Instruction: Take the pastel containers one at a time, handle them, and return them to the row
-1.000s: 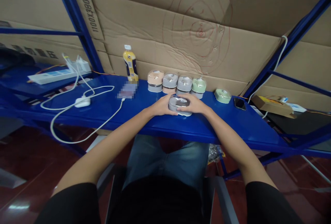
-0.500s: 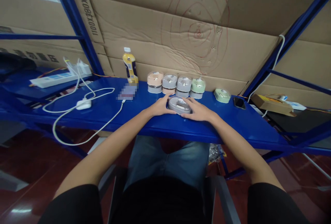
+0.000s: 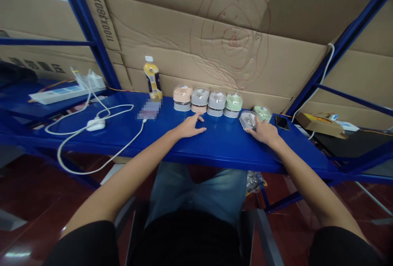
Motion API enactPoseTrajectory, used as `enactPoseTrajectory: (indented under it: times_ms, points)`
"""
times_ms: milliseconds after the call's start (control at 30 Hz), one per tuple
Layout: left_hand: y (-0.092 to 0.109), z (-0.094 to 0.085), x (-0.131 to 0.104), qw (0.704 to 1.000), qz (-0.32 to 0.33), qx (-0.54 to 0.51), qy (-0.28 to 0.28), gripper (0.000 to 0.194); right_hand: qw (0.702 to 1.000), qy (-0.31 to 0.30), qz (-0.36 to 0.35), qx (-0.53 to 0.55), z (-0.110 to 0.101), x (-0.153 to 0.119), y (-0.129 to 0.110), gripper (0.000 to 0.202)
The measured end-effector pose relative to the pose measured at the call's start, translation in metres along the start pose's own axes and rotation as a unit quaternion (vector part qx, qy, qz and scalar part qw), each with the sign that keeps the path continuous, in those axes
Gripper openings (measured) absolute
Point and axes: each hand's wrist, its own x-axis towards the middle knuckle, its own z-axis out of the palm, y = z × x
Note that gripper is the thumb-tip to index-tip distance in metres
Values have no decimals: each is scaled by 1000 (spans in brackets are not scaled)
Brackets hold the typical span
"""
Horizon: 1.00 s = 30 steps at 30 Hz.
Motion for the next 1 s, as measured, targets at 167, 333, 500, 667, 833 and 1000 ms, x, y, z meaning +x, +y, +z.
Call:
enactPoseTrajectory:
  times_ms: [167, 333, 500, 667, 833, 1000]
  points:
    - [1, -1, 1, 1000, -7, -11, -6, 74, 999, 27, 22, 17, -2, 36, -1, 52]
    - [-2, 0, 1, 1000, 6, -15, -1, 72, 989, 144, -1, 40, -8, 45, -1, 42]
    - [-2, 0, 0, 1000, 8, -19, 3, 70, 966, 211, -143, 38, -10, 81, -27, 76]
    - [1, -2, 0, 1000, -8, -13, -9, 71, 962, 190, -189, 45, -5, 114, -65, 101]
    - [1, -3, 0, 1000, -11, -9, -11, 71, 955, 199, -209, 67, 3, 106, -71, 77]
    - [2, -1, -1, 998, 3, -51, 23, 66, 945, 239, -203, 95, -7, 83, -52, 72]
